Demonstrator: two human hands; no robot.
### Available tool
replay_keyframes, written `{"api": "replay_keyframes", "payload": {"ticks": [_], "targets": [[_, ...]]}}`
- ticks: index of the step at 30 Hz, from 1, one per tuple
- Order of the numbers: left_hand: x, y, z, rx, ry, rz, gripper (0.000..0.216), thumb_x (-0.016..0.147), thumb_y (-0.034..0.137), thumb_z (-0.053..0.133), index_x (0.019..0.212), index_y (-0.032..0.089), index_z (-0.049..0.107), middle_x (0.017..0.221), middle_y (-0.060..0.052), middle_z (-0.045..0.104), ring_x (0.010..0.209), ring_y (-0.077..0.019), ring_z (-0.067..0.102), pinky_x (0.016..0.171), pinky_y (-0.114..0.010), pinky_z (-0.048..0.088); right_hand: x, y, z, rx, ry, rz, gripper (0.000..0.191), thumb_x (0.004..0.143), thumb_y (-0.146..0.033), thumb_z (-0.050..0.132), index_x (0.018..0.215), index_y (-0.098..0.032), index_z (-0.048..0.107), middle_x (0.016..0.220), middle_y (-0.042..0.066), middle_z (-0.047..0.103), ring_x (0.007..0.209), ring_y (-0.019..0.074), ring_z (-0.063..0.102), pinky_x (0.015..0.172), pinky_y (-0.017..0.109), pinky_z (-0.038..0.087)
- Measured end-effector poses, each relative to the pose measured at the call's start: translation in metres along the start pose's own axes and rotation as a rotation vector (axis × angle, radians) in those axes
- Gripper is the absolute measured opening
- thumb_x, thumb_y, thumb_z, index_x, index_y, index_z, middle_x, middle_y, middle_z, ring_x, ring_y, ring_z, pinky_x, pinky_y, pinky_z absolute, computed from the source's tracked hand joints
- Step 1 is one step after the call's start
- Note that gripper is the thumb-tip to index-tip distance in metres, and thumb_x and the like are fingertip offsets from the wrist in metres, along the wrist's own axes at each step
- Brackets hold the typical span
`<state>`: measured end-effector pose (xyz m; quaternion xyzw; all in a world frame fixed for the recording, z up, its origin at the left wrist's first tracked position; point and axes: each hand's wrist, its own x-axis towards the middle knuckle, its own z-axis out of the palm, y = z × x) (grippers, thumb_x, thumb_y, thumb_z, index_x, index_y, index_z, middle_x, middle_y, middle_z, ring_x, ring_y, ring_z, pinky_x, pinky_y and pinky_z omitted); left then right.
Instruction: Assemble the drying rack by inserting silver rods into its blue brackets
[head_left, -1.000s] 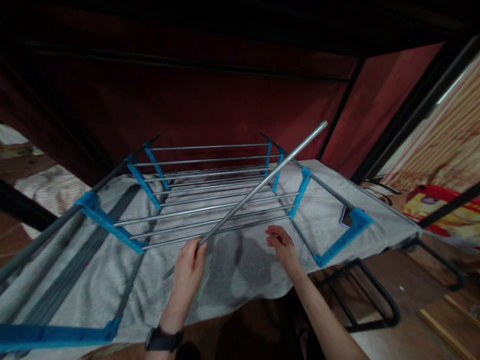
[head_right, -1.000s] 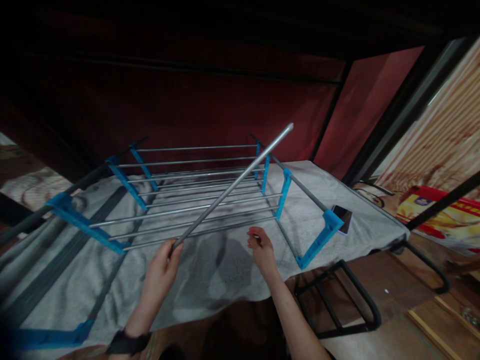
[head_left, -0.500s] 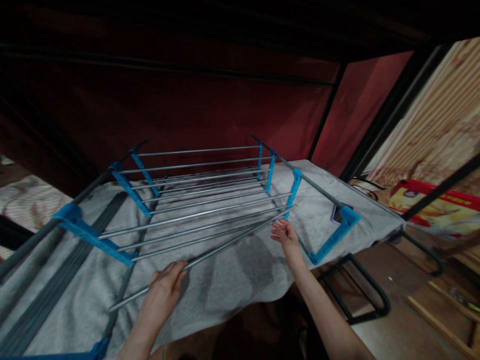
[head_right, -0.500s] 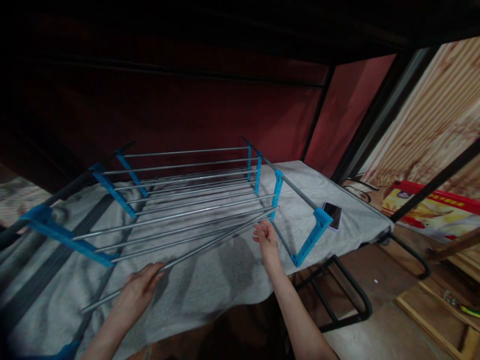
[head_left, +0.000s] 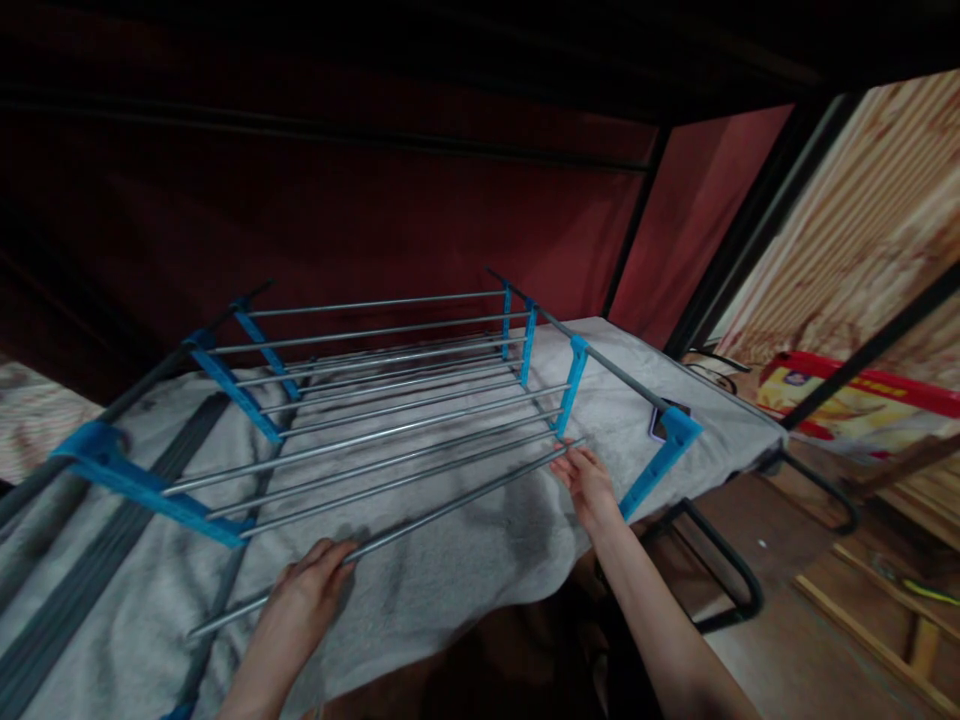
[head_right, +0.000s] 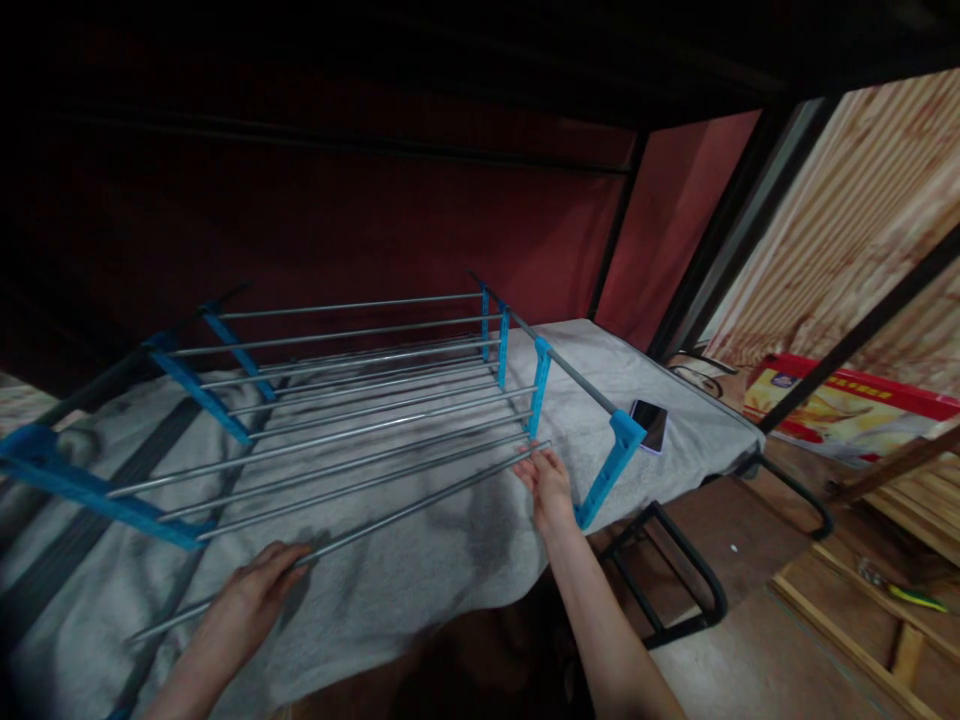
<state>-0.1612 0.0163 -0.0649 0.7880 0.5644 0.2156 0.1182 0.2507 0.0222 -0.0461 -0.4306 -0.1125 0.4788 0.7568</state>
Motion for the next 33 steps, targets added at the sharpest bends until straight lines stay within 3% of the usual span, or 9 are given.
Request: {"api": "replay_keyframes", "payload": {"ticks": [10, 16, 22, 33], "targets": [[0.001, 0.018, -0.012, -0.112, 0.009, -0.128, 0.022, 0.080, 0.047, 0.054, 0.082, 0.026, 0.054, 0.072, 0.001, 0.064, 0.067, -0.0192, 0.064, 0.063, -0.028, 0.051, 0.006, -0.002, -0.006, 0.042, 0.104, 0.070, 0.024, 0.070, -0.009, 0.076, 0.074, -0.020, 0.055, 0.063, -0.005, 0.065, 0.056, 0.0095, 0.064, 0.060, 0.021, 0.060], [0.004, 0.016, -0.015, -0.131, 0.002, -0.046, 0.026, 0.081, 0.049, 0.052, 0.081, 0.025, 0.062, 0.081, -0.002, 0.070, 0.077, -0.0212, 0.068, 0.071, -0.030, 0.054, 0.007, -0.001, -0.008, 0.033, 0.118, 0.053, 0.028, 0.069, -0.015, 0.081, 0.075, -0.021, 0.054, 0.063, -0.006, 0.065, 0.056, 0.0096, 0.064, 0.058, 0.021, 0.059], [0.005, 0.012, -0.012, -0.124, -0.012, -0.039, 0.031, 0.082, 0.051, 0.051, 0.087, 0.025, 0.069, 0.090, -0.004, 0.075, 0.085, -0.0232, 0.072, 0.077, -0.031, 0.057, 0.008, -0.001, -0.010, 0.003, 0.054, 0.045, 0.023, 0.073, -0.019, 0.079, 0.074, -0.020, 0.056, 0.077, 0.000, 0.072, 0.067, 0.0133, 0.070, 0.065, 0.025, 0.062], [0.001, 0.004, -0.007, -0.102, -0.009, -0.060, 0.033, 0.082, 0.050, 0.051, 0.092, 0.024, 0.071, 0.095, -0.006, 0.076, 0.089, -0.0244, 0.072, 0.081, -0.033, 0.057, 0.009, -0.001, -0.010, 0.010, 0.063, 0.075, 0.015, 0.076, -0.017, 0.075, 0.078, -0.020, 0.060, 0.078, 0.001, 0.073, 0.069, 0.0133, 0.070, 0.064, 0.024, 0.062]]}}
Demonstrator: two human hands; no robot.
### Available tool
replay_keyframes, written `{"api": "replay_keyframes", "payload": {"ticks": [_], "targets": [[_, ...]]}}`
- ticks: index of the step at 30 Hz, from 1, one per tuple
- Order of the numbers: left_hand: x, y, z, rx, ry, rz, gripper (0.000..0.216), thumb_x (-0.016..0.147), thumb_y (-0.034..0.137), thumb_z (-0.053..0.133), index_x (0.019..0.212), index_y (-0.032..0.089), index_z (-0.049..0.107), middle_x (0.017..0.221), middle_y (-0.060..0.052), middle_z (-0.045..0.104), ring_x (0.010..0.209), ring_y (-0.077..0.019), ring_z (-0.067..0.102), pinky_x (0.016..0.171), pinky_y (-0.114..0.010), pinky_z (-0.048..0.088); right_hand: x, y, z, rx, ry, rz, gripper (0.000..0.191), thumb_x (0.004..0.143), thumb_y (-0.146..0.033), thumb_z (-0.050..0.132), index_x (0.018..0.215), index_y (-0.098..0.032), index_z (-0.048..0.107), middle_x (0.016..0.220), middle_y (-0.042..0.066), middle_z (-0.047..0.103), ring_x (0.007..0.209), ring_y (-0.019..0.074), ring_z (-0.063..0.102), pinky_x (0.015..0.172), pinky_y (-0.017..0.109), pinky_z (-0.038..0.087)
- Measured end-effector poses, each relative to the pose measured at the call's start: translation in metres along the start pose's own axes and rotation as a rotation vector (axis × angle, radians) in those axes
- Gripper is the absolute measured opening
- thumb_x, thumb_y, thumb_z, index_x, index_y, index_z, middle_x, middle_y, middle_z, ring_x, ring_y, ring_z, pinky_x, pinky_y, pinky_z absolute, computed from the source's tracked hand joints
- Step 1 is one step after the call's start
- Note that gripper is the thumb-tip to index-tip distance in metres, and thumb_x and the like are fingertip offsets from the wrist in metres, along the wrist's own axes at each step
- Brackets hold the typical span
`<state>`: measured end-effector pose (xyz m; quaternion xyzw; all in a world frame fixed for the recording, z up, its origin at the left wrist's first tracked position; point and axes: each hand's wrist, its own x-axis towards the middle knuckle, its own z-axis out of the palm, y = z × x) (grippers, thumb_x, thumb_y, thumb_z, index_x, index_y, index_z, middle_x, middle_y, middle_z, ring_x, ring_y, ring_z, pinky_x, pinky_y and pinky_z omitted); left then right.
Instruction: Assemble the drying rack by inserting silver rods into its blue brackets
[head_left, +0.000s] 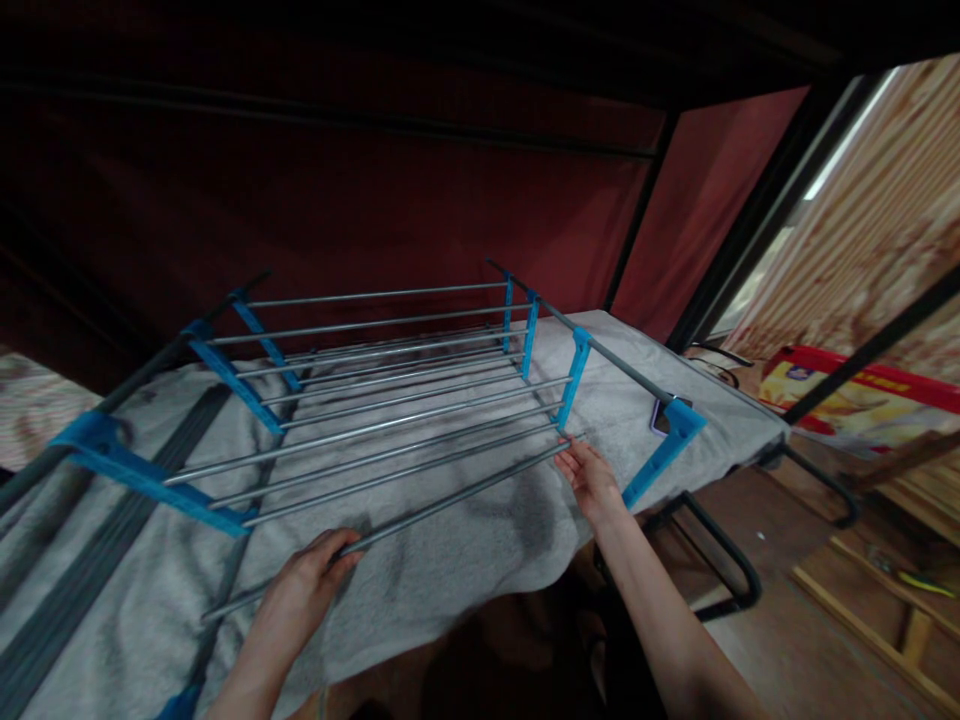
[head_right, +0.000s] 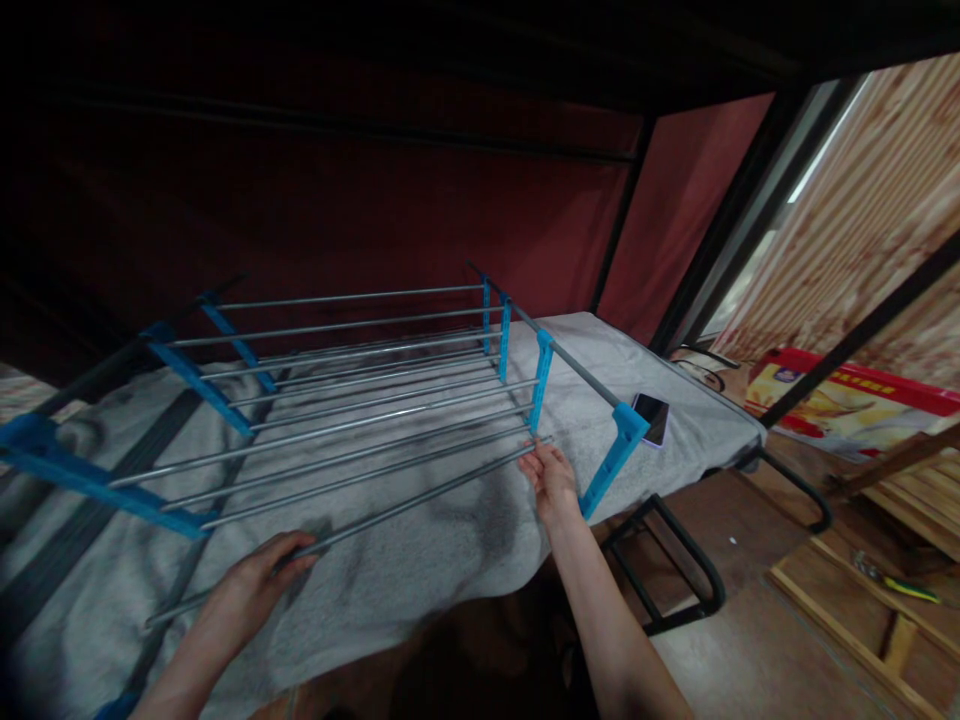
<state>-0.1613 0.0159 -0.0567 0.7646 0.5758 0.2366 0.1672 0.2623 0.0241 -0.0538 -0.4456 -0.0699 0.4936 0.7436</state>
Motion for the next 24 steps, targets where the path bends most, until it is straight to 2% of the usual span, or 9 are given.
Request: {"api": "replay_keyframes", "payload": {"ticks": [9, 14, 17, 20, 24], "targets": [[0.003, 0.006, -0.003, -0.008, -0.033, 0.016, 0.031, 0.081, 0.047, 0.050, 0.089, 0.024, 0.070, 0.092, -0.006, 0.076, 0.086, -0.0242, 0.072, 0.077, -0.032, 0.057, 0.004, 0.002, -0.004, -0.034, 0.001, -0.012, 0.007, 0.084, -0.025, 0.068, 0.084, -0.020, 0.063, 0.079, 0.001, 0.073, 0.068, 0.0124, 0.069, 0.068, 0.024, 0.061], [0.003, -0.002, 0.001, -0.010, -0.022, 0.028, 0.027, 0.080, 0.042, 0.052, 0.091, 0.025, 0.069, 0.093, -0.005, 0.075, 0.088, -0.0232, 0.072, 0.078, -0.031, 0.056, 0.007, 0.000, -0.006, -0.054, 0.013, 0.026, 0.015, 0.089, -0.032, 0.061, 0.082, -0.019, 0.063, 0.077, 0.003, 0.072, 0.066, 0.0136, 0.069, 0.067, 0.025, 0.061], [0.001, 0.000, 0.003, 0.016, -0.023, -0.009, 0.023, 0.082, 0.036, 0.051, 0.094, 0.025, 0.067, 0.098, -0.004, 0.075, 0.092, -0.0228, 0.071, 0.081, -0.032, 0.054, 0.008, -0.001, -0.007, -0.053, 0.026, 0.044, 0.015, 0.091, -0.031, 0.057, 0.082, -0.019, 0.062, 0.077, 0.003, 0.071, 0.067, 0.0135, 0.069, 0.067, 0.025, 0.061], [-0.002, 0.015, 0.002, 0.072, -0.040, -0.053, 0.022, 0.084, 0.025, 0.050, 0.100, 0.023, 0.065, 0.102, -0.005, 0.073, 0.094, -0.0225, 0.069, 0.084, -0.034, 0.052, 0.009, -0.002, -0.011, -0.054, 0.046, 0.065, 0.017, 0.093, -0.027, 0.052, 0.081, -0.019, 0.061, 0.079, 0.004, 0.071, 0.069, 0.0126, 0.069, 0.068, 0.024, 0.061], [-0.001, 0.046, 0.004, 0.147, -0.072, -0.031, 0.023, 0.084, 0.012, 0.052, 0.099, 0.022, 0.065, 0.102, -0.007, 0.072, 0.098, -0.0213, 0.067, 0.088, -0.034, 0.047, 0.016, 0.001, -0.019, -0.094, 0.083, 0.083, 0.019, 0.093, -0.018, 0.047, 0.079, -0.019, 0.060, 0.076, 0.003, 0.068, 0.069, 0.0122, 0.069, 0.068, 0.024, 0.062]]}}
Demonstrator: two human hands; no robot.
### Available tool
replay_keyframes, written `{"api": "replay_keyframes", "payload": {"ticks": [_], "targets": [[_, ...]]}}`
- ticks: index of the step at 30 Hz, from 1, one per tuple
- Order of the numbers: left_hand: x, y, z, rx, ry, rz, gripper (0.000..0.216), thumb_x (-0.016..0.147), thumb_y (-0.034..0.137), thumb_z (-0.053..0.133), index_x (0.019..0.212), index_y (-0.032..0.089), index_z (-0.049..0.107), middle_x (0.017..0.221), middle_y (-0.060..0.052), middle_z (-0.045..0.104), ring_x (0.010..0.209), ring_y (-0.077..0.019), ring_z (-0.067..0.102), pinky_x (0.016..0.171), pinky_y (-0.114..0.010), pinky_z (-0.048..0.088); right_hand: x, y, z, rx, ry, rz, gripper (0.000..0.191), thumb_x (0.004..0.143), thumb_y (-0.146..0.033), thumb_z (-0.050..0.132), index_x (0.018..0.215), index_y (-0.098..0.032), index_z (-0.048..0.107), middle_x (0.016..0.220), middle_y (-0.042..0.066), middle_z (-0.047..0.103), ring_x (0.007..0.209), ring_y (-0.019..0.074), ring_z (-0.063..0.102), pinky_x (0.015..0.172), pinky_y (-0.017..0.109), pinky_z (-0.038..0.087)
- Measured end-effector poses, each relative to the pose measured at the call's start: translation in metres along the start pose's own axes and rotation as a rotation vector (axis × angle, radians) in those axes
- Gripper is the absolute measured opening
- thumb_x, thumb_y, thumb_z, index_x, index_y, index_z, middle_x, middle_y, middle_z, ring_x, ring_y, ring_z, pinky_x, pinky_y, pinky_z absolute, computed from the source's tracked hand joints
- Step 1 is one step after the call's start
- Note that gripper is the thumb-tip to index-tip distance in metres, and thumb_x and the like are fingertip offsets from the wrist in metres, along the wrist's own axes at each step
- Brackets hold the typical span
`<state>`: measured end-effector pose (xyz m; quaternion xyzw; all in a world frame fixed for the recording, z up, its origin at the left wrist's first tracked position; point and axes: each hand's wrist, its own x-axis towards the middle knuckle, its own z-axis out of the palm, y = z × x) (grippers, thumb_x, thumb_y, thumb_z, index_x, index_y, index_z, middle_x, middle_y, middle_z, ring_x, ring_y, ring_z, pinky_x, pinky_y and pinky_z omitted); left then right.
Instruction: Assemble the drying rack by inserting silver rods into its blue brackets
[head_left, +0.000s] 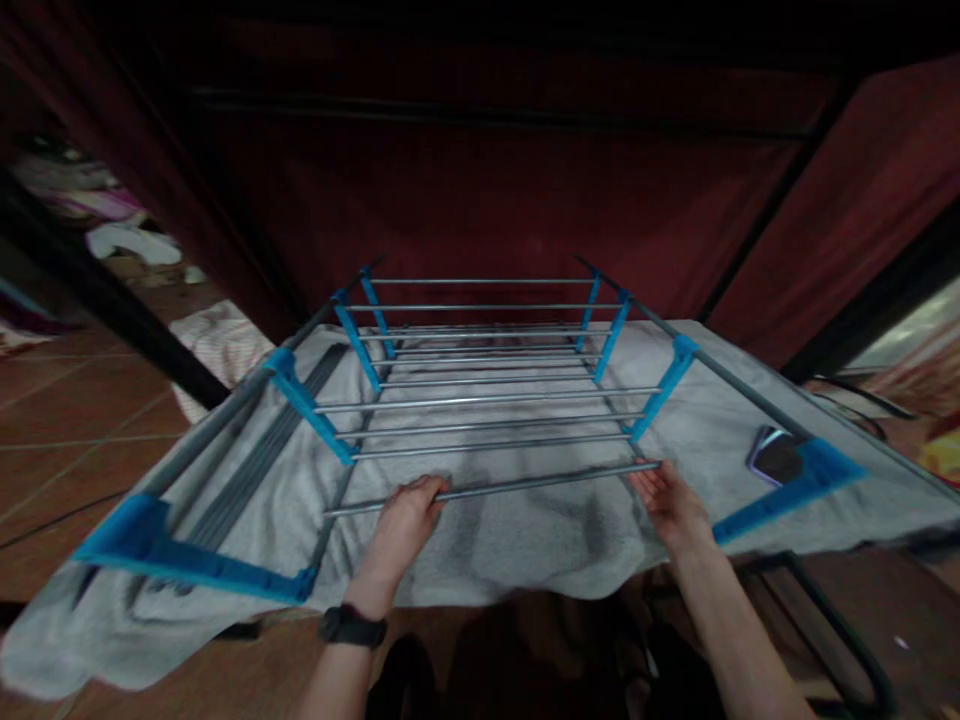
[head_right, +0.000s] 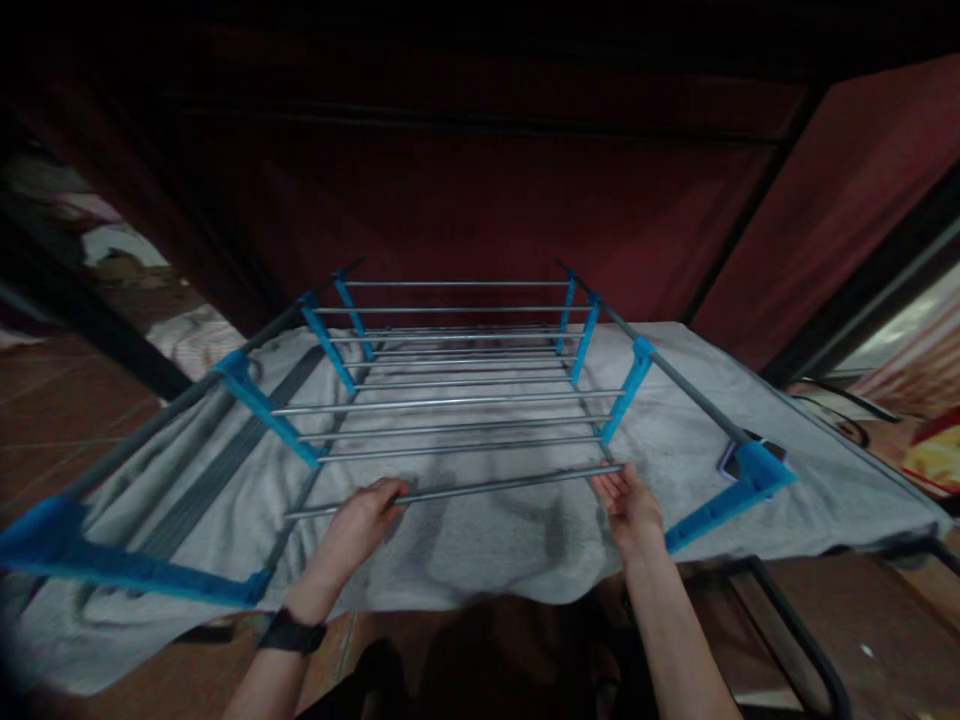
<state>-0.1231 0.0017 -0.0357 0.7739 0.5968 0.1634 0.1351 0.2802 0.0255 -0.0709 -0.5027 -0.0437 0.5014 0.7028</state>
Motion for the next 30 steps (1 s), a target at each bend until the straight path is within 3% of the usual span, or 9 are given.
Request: {"api": "replay_keyframes", "payload": {"ticks": [4, 8, 15, 21, 23, 26, 30], "targets": [[0.003, 0.022, -0.001, 0.066, 0.048, -0.001, 0.021, 0.085, 0.010, 0.053, 0.098, 0.021, 0.065, 0.098, -0.008, 0.070, 0.097, -0.0221, 0.065, 0.089, -0.036, 0.042, 0.010, 0.004, -0.007, -0.080, -0.015, 0.017, 0.018, 0.088, -0.009, 0.048, 0.079, -0.018, 0.061, 0.079, 0.004, 0.067, 0.070, 0.0122, 0.070, 0.069, 0.024, 0.062], [0.003, 0.027, -0.004, 0.096, 0.124, -0.018, 0.024, 0.087, 0.008, 0.048, 0.097, 0.021, 0.066, 0.095, -0.008, 0.069, 0.094, -0.0222, 0.062, 0.092, -0.039, 0.039, 0.016, 0.006, -0.016, -0.089, 0.016, 0.001, 0.020, 0.084, -0.004, 0.050, 0.076, -0.019, 0.061, 0.079, 0.003, 0.066, 0.071, 0.0123, 0.069, 0.068, 0.025, 0.063], [-0.003, 0.006, -0.017, 0.140, 0.438, -0.296, 0.022, 0.086, 0.009, 0.046, 0.090, 0.021, 0.065, 0.097, -0.011, 0.068, 0.108, -0.0300, 0.055, 0.108, -0.057, 0.021, 0.025, 0.001, -0.028, -0.120, 0.083, 0.028, 0.028, 0.089, -0.006, 0.043, 0.072, -0.021, 0.060, 0.077, 0.001, 0.065, 0.069, 0.0106, 0.068, 0.071, 0.025, 0.063], [-0.012, -0.018, -0.025, 0.157, 0.701, -0.529, 0.023, 0.085, 0.020, 0.053, 0.106, 0.017, 0.063, 0.129, -0.020, 0.052, 0.130, -0.0403, 0.040, 0.103, -0.063, 0.030, 0.023, -0.002, -0.027, -0.126, 0.119, 0.028, 0.029, 0.089, -0.005, 0.042, 0.071, -0.021, 0.058, 0.073, 0.000, 0.063, 0.063, 0.0099, 0.067, 0.066, 0.023, 0.062], [-0.011, -0.028, -0.025, 0.005, 0.756, -0.559, 0.030, 0.084, 0.021, 0.054, 0.112, 0.016, 0.060, 0.131, -0.020, 0.049, 0.124, -0.0372, 0.047, 0.099, -0.056, 0.040, 0.021, 0.000, -0.026, -0.123, 0.093, 0.005, 0.026, 0.088, -0.005, 0.044, 0.071, -0.021, 0.058, 0.071, 0.000, 0.063, 0.061, 0.0101, 0.066, 0.065, 0.024, 0.062], [-0.003, -0.041, -0.022, -0.431, 0.783, -0.596, 0.037, 0.080, 0.014, 0.055, 0.117, 0.018, 0.056, 0.119, -0.015, 0.056, 0.100, -0.0241, 0.062, 0.087, -0.041, 0.051, 0.016, 0.002, -0.023, -0.089, 0.061, -0.058, 0.021, 0.081, -0.003, 0.051, 0.073, -0.022, 0.058, 0.069, -0.001, 0.064, 0.059, 0.0118, 0.066, 0.061, 0.028, 0.063], [0.005, -0.042, -0.019, -1.033, 0.910, -0.700, 0.043, 0.073, 0.006, 0.058, 0.112, 0.021, 0.054, 0.104, -0.004, 0.061, 0.082, -0.0134, 0.066, 0.074, -0.028, 0.054, 0.009, 0.000, -0.017, -0.035, 0.101, -0.094, 0.024, 0.074, -0.001, 0.054, 0.074, -0.024, 0.058, 0.063, -0.003, 0.063, 0.059, 0.0133, 0.067, 0.057, 0.030, 0.063]]}}
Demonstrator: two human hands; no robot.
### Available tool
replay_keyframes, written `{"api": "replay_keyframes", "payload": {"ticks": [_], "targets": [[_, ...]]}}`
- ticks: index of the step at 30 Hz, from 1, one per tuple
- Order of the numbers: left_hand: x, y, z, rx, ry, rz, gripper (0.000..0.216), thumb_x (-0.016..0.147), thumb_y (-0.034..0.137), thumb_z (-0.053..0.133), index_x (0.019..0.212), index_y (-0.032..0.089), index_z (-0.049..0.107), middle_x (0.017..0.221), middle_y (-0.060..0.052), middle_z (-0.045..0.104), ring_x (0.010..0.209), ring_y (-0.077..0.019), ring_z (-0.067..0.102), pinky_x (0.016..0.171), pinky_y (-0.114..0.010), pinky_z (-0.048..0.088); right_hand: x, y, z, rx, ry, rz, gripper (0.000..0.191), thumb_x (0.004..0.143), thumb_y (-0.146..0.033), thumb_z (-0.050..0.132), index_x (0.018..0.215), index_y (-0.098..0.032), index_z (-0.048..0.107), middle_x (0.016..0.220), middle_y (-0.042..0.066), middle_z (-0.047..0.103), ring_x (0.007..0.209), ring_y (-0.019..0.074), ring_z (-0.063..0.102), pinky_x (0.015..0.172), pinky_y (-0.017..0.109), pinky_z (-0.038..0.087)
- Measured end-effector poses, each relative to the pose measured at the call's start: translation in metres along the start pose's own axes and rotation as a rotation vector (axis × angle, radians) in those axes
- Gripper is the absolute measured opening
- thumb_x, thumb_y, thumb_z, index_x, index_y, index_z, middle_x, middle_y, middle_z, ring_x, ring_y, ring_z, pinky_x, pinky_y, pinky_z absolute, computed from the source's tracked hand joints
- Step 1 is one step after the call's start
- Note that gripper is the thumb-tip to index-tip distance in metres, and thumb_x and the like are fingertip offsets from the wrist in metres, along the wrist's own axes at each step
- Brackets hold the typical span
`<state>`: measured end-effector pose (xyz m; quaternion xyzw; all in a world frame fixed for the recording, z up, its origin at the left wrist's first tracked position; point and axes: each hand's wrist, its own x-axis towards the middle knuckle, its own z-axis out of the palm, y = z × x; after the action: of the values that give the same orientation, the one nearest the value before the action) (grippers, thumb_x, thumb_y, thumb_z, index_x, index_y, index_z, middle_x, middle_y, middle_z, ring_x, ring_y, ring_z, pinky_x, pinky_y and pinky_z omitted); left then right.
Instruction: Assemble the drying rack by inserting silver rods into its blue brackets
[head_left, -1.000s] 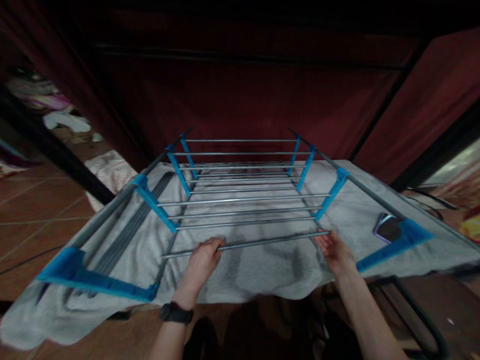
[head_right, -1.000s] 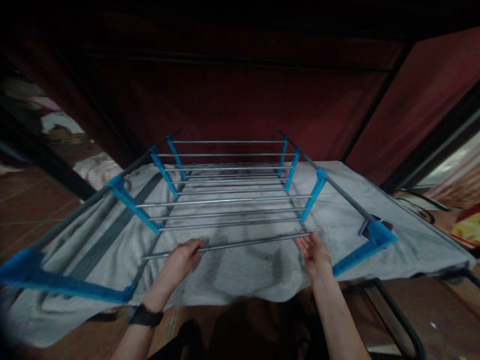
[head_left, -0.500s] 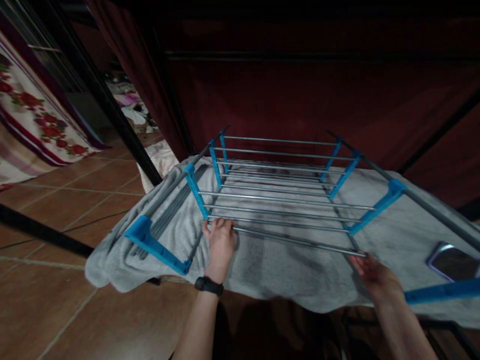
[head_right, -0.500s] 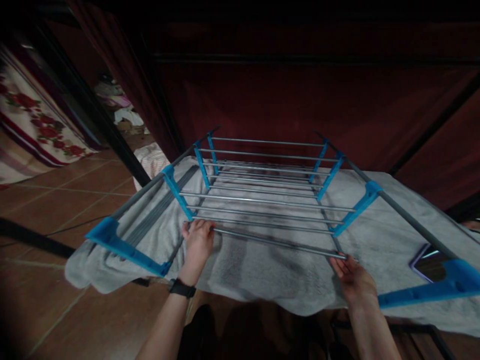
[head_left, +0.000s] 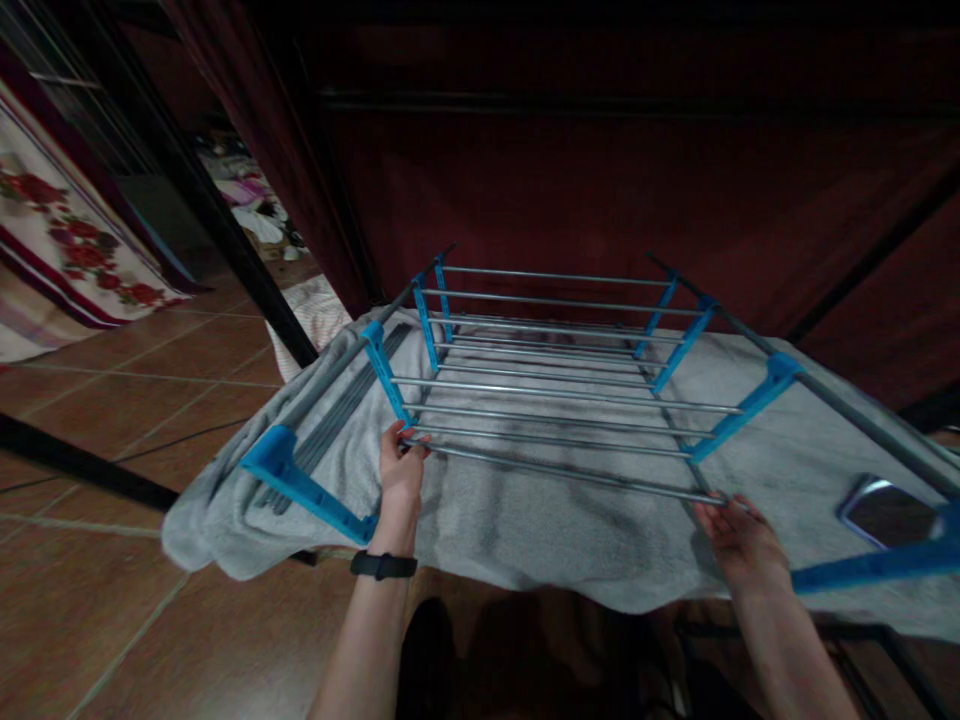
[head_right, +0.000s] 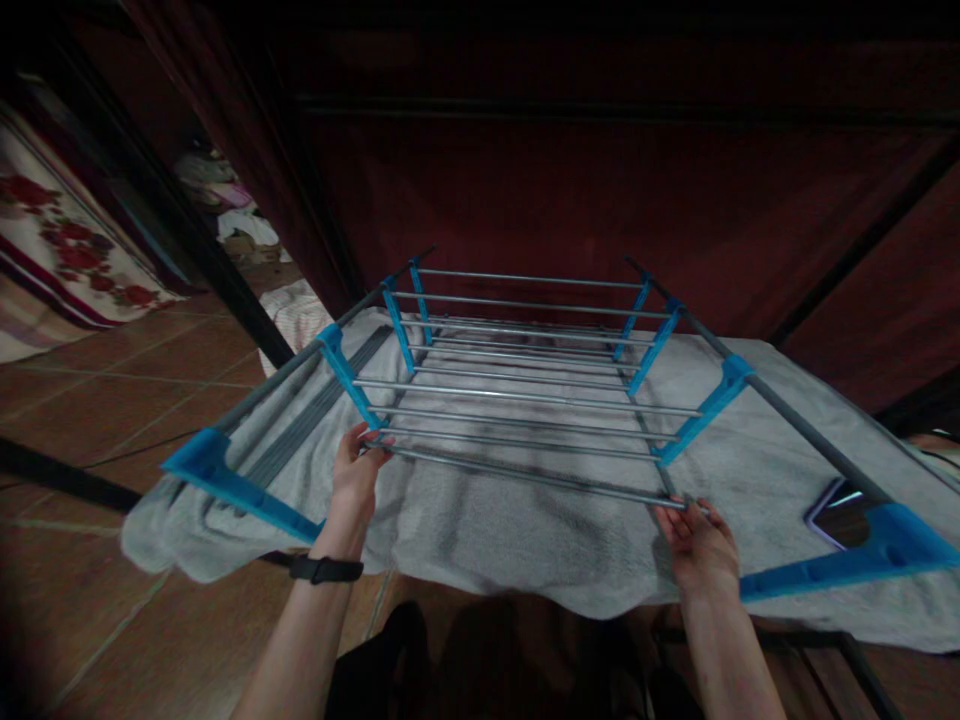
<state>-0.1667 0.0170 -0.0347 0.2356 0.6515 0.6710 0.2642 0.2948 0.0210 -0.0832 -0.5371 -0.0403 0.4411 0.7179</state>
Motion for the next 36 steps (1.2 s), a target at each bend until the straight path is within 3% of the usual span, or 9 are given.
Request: {"api": "replay_keyframes", "payload": {"ticks": [4, 12, 17, 23, 30, 36], "targets": [[-0.007, 0.008, 0.001, -0.331, 0.035, -0.239, 0.034, 0.071, -0.001, 0.057, 0.098, 0.019, 0.054, 0.089, -0.002, 0.065, 0.073, -0.0127, 0.068, 0.064, -0.023, 0.052, -0.003, -0.003, 0.002, 0.007, -0.014, 0.016, 0.023, 0.073, 0.000, 0.055, 0.077, -0.023, 0.058, 0.065, -0.003, 0.064, 0.063, 0.0133, 0.068, 0.060, 0.029, 0.062], [-0.016, 0.015, 0.005, -0.453, 0.056, -0.407, 0.038, 0.076, -0.009, 0.052, 0.099, 0.021, 0.052, 0.081, 0.001, 0.068, 0.068, -0.0101, 0.068, 0.059, -0.017, 0.050, 0.005, -0.004, 0.001, -0.020, -0.066, 0.076, 0.028, 0.076, 0.002, 0.053, 0.087, -0.023, 0.058, 0.080, -0.001, 0.068, 0.072, 0.0125, 0.070, 0.068, 0.028, 0.062], [-0.020, 0.016, 0.009, -0.479, 0.057, -0.431, 0.038, 0.078, -0.009, 0.054, 0.099, 0.022, 0.051, 0.079, 0.002, 0.068, 0.065, -0.0094, 0.067, 0.058, -0.017, 0.049, 0.005, -0.007, 0.001, -0.012, -0.059, 0.073, 0.027, 0.079, 0.002, 0.052, 0.087, -0.023, 0.057, 0.081, 0.000, 0.068, 0.074, 0.0122, 0.070, 0.069, 0.028, 0.061], [-0.020, 0.014, 0.011, -0.475, 0.000, -0.480, 0.027, 0.080, -0.010, 0.052, 0.083, 0.017, 0.056, 0.076, -0.001, 0.068, 0.064, -0.0076, 0.065, 0.061, -0.016, 0.049, 0.002, -0.006, 0.003, 0.015, -0.103, 0.064, 0.027, 0.080, 0.004, 0.052, 0.085, -0.022, 0.058, 0.081, 0.000, 0.069, 0.075, 0.0117, 0.071, 0.069, 0.027, 0.062], [-0.021, 0.010, 0.014, -0.520, -0.051, -0.502, 0.025, 0.081, -0.007, 0.055, 0.080, 0.017, 0.060, 0.079, -0.001, 0.070, 0.069, -0.0089, 0.067, 0.065, -0.018, 0.050, 0.002, -0.005, 0.007, 0.033, -0.046, 0.109, 0.023, 0.086, 0.001, 0.050, 0.074, -0.017, 0.059, 0.079, 0.000, 0.067, 0.071, 0.0097, 0.070, 0.068, 0.022, 0.062], [-0.025, 0.012, 0.017, -0.509, -0.091, -0.532, 0.024, 0.080, -0.008, 0.056, 0.081, 0.016, 0.062, 0.080, -0.002, 0.070, 0.072, -0.0097, 0.068, 0.066, -0.019, 0.052, 0.002, -0.003, 0.009, 0.034, -0.108, 0.150, 0.022, 0.087, -0.002, 0.050, 0.077, -0.017, 0.062, 0.081, 0.001, 0.069, 0.074, 0.0102, 0.070, 0.072, 0.024, 0.062]]}}
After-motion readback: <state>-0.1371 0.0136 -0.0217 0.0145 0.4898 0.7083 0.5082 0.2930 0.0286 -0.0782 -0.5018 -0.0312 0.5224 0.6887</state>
